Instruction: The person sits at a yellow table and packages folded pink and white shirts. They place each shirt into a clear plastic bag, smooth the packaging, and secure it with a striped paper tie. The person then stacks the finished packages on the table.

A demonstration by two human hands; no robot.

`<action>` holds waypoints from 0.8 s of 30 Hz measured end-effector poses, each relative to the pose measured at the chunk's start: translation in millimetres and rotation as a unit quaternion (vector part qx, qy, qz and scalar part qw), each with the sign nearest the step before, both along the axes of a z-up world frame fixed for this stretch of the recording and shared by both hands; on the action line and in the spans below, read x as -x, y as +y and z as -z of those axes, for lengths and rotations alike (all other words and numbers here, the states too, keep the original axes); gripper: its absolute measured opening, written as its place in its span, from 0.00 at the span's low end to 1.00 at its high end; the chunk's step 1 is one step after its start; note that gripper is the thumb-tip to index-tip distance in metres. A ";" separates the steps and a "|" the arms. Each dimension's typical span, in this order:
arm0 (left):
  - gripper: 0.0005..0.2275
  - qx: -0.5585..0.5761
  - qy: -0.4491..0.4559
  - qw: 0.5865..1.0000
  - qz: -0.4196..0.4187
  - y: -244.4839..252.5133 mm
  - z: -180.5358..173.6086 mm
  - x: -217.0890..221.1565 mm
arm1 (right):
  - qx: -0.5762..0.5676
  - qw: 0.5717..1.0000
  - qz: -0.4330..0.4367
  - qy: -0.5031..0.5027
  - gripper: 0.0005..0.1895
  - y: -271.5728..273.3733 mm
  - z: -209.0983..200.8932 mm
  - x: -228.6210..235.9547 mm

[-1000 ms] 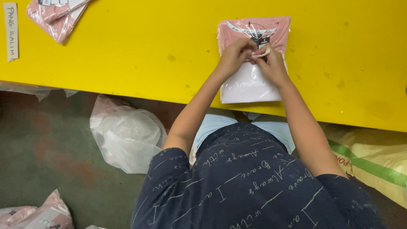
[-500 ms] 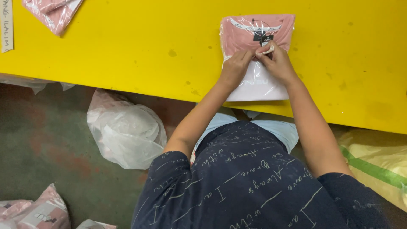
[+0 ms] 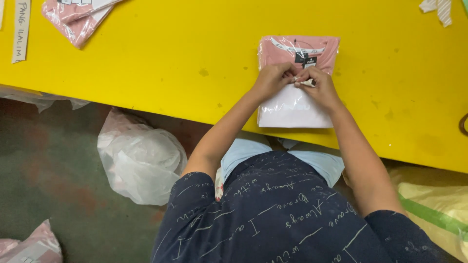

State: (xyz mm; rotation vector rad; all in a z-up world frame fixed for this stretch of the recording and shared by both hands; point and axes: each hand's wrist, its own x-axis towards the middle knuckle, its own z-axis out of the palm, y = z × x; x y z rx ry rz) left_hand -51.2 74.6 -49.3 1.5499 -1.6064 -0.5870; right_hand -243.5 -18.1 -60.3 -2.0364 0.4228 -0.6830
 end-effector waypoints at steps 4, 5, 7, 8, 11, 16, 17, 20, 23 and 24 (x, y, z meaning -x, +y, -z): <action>0.09 0.045 0.008 0.998 -0.051 -1.9 18.0 16.0 | 0.065 0.998 0.022 0.000 0.10 1.9 -0.9 1.5; 0.09 0.059 0.004 0.995 -0.078 -3.3 24.9 20.1 | 0.080 0.996 0.033 0.003 0.09 2.6 -0.7 2.4; 0.07 0.075 -0.047 0.993 -0.084 -3.0 24.2 27.6 | 0.100 0.994 0.034 0.008 0.09 4.0 -5.7 7.1; 0.06 0.087 -0.096 0.988 -0.089 -2.2 24.1 30.8 | 0.119 0.992 0.036 0.015 0.09 4.8 -7.9 8.6; 0.07 0.123 -0.163 0.977 -0.063 3.9 4.2 36.1 | 0.159 0.987 0.021 0.026 0.12 1.1 2.1 13.7; 0.09 0.117 -0.197 0.973 -0.019 -12.5 21.6 25.9 | 0.184 0.982 0.006 0.037 0.09 7.1 -3.8 13.5; 0.10 0.108 -0.191 0.976 0.005 -12.9 19.5 23.7 | 0.185 0.982 0.009 0.045 0.09 8.0 -3.3 13.6; 0.12 0.049 -0.168 0.983 0.055 -32.6 38.0 13.9 | 0.188 0.981 0.012 0.046 0.08 1.8 8.7 16.9; 0.12 -0.042 -0.200 0.976 0.081 -55.3 56.6 13.0 | 0.175 0.984 0.008 0.030 0.09 1.0 -0.3 12.6; 0.12 -0.045 -0.199 0.976 0.075 -55.7 56.8 11.2 | 0.174 0.984 0.003 0.029 0.09 0.0 1.2 12.1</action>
